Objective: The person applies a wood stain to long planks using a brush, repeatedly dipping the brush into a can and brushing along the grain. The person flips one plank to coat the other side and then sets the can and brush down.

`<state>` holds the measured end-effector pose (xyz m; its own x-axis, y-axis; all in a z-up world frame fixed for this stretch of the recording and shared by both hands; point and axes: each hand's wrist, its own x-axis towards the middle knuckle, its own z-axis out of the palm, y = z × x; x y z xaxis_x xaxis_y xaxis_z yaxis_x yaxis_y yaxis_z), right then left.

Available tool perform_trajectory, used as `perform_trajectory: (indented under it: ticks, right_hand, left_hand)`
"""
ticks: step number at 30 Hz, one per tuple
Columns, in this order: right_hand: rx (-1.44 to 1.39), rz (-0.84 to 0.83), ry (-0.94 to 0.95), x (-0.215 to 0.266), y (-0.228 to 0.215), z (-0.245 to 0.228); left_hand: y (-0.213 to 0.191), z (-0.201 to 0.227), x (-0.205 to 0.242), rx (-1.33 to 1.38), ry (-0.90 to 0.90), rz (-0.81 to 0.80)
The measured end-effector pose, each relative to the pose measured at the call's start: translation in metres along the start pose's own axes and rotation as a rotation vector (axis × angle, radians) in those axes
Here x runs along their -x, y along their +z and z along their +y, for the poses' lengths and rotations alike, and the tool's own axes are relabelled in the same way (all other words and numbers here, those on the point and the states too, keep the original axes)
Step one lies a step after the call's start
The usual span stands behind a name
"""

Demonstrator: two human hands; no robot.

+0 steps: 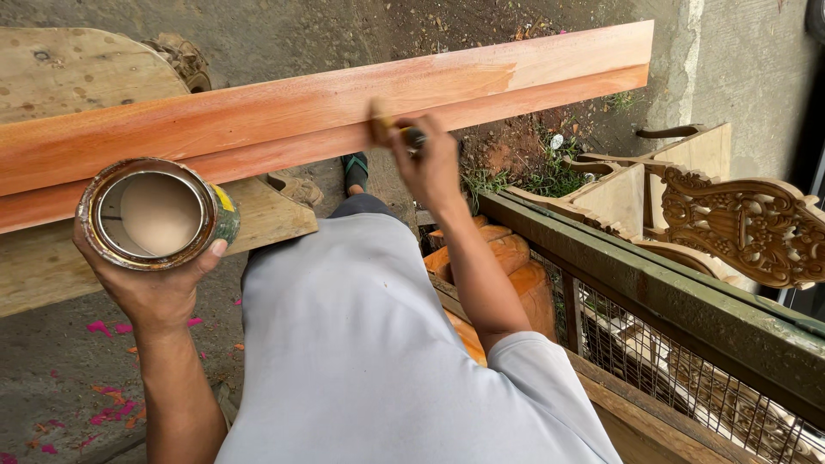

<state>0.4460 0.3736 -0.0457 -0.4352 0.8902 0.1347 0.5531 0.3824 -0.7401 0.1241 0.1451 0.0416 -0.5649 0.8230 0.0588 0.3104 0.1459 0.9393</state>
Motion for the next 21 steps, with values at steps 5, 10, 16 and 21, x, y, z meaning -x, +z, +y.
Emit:
perform_trajectory:
  ticks: [5, 10, 16, 21]
  right_hand:
    - [-0.087, -0.043, 0.265, -0.023, -0.027, 0.027]
    - [0.42, 0.35, 0.207, -0.069, -0.086, 0.082]
    - [0.149, 0.068, -0.027, -0.064, 0.043, -0.011]
    - [-0.143, -0.208, -0.224, -0.061, 0.142, -0.139]
  left_hand:
    - [-0.001, 0.003, 0.004, 0.018, -0.008, 0.037]
    - [-0.002, 0.002, 0.015, 0.092, -0.023, 0.088]
    - [-0.006, -0.004, 0.021, 0.021, -0.017, 0.132]
    - [-0.011, -0.012, 0.026, 0.029, -0.016, 0.154]
